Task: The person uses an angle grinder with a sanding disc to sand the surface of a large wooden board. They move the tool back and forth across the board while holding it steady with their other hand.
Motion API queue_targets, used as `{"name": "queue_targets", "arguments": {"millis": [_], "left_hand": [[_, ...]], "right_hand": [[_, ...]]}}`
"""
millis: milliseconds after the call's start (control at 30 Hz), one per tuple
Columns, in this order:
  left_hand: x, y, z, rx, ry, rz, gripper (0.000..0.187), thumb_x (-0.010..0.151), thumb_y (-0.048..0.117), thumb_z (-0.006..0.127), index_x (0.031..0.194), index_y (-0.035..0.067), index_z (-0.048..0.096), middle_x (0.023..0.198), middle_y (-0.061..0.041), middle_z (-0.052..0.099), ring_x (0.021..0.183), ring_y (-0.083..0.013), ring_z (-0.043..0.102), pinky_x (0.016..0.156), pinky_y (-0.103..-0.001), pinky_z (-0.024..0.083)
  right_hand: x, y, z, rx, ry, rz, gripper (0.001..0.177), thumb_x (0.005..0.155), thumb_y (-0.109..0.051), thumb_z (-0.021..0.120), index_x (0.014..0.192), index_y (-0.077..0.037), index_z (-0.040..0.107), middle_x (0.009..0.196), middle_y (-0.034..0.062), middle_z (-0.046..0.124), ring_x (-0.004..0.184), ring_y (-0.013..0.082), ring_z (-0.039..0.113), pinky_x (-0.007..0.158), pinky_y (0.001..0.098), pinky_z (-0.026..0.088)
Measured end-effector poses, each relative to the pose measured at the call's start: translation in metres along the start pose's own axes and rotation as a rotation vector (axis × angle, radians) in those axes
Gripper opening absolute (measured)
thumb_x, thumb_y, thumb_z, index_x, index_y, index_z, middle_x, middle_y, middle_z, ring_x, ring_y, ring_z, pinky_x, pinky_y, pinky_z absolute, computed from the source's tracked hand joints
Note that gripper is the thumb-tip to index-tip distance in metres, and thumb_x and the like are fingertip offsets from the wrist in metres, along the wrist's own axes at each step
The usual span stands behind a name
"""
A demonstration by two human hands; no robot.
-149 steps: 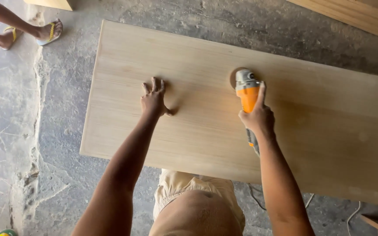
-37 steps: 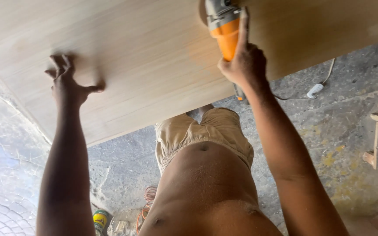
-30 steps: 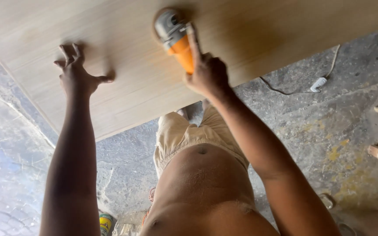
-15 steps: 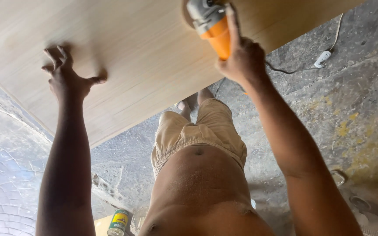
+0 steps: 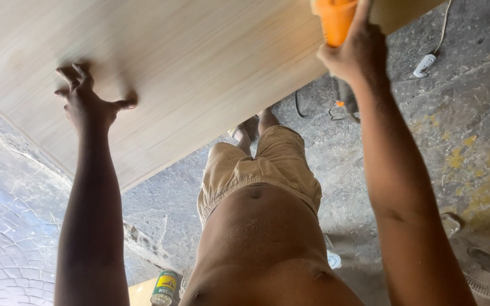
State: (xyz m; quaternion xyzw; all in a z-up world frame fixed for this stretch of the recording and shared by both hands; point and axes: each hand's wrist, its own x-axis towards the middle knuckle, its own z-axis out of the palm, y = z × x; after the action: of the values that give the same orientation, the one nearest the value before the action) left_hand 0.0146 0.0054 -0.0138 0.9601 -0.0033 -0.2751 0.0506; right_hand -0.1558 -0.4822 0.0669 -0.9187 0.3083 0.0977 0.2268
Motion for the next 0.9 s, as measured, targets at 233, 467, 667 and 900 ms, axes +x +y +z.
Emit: {"name": "queue_targets", "arguments": {"millis": [233,467,667,900], "left_hand": [[-0.001,0.009,-0.012,0.055,-0.032,0.014,0.139,0.074,0.061,0.094,0.17,0.007,0.009,0.166,-0.023,-0.005,0.145,-0.0653,0.01,0.111,-0.079,0.032],[-0.004,0.011,-0.019,0.06,-0.053,0.004,0.134,0.077,0.06,0.09,0.171,0.007,0.01,0.165,-0.019,-0.008,0.149,-0.0603,0.008,0.115,-0.08,0.025],[0.007,0.0,-0.012,0.062,-0.021,0.003,0.136,0.074,0.057,0.094,0.169,0.003,0.013,0.166,-0.019,-0.005,0.147,-0.063,0.011,0.114,-0.079,0.026],[0.015,-0.001,-0.009,0.042,-0.017,-0.018,0.139,0.069,0.054,0.095,0.169,0.002,0.014,0.167,-0.017,-0.005,0.146,-0.0661,0.011,0.118,-0.073,0.022]], "right_hand": [[-0.062,-0.06,0.071,-0.089,-0.09,-0.187,0.113,0.092,-0.023,0.079,0.164,-0.019,-0.008,0.103,0.0218,0.075,0.083,0.0351,0.075,0.07,0.0428,0.063],[-0.095,-0.061,0.082,-0.095,-0.061,-0.342,0.114,0.088,-0.02,0.084,0.166,-0.025,0.0,0.082,0.0162,0.068,0.055,0.0234,0.064,0.045,0.0318,0.054],[-0.062,-0.012,0.017,-0.073,-0.082,-0.083,0.098,0.09,-0.018,0.08,0.16,-0.015,0.012,0.11,0.0243,0.07,0.084,0.0341,0.071,0.063,0.0382,0.061],[-0.024,0.094,0.014,-0.117,0.079,0.072,0.056,0.083,-0.03,0.074,0.121,0.005,0.054,0.112,0.027,0.065,0.102,0.0432,0.062,0.075,0.0513,0.053]]}}
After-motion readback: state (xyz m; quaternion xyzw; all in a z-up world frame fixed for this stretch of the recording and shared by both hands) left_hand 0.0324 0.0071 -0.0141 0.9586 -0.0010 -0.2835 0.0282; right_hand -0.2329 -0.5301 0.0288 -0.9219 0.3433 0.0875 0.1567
